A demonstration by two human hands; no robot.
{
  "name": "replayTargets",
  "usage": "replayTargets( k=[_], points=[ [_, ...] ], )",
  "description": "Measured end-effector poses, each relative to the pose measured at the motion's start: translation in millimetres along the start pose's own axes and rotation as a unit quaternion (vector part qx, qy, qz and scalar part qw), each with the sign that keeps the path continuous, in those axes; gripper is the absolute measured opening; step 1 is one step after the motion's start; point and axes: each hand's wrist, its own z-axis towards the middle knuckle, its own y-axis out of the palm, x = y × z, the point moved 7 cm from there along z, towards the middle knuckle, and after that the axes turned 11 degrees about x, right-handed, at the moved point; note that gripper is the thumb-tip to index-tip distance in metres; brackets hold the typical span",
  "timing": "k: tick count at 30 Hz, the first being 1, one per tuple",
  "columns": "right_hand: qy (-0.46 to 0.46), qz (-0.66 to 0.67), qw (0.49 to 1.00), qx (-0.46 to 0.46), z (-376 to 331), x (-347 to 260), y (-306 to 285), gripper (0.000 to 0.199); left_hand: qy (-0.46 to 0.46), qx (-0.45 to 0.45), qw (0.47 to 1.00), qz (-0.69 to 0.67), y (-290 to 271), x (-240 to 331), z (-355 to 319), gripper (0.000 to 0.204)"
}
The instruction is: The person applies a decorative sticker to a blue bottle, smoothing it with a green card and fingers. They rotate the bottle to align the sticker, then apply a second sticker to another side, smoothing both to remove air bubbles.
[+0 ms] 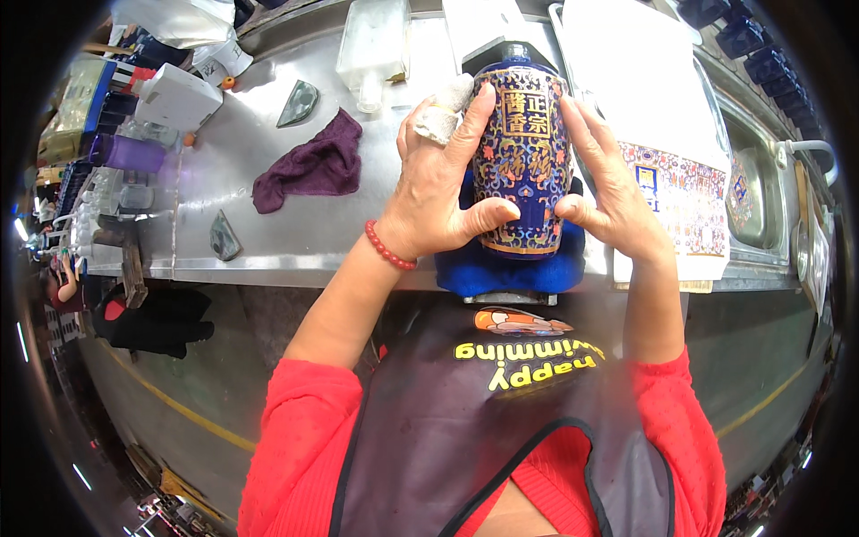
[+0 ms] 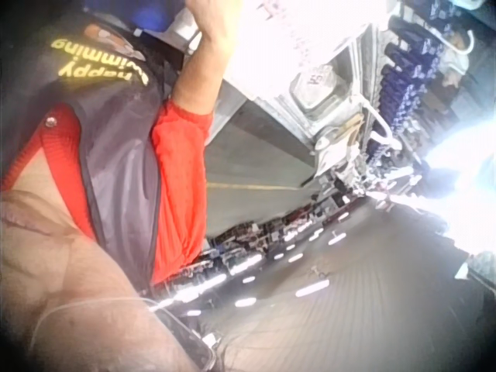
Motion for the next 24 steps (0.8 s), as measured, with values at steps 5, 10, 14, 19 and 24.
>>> replayTargets(
  k=[5, 10, 14, 19, 24],
  points=[
    [0.01, -0.004, 1.0, -0.023, 2.1, -0.7, -3.9, 0.106, -0.02, -0.011, 1.0, 0.009, -2.8, 2.7, 0.4, 0.112],
    [0.062, 0.017, 0.996, -0.055, 5.5, 4.1, -6.5, 0.13, -0.059, -0.042, 0.997, 0.009, -1.9, -0.9, 0.2, 0.118],
    [0.058, 0.025, 0.996, -0.066, 8.7, 5.5, -4.3, 0.131, -0.048, -0.034, 0.998, 0.016, 0.5, -1.6, -0.7, 0.118],
    [0.055, 0.034, 0.995, -0.075, 8.6, 7.3, -2.8, 0.134, -0.056, -0.033, 0.998, 0.001, 1.3, -2.3, -2.4, 0.119],
    [0.067, 0.064, 0.994, -0.062, 11.0, 11.8, -4.9, 0.135, -0.093, -0.004, 0.994, -0.05, -3.5, -8.2, 2.2, 0.118]
  ],
)
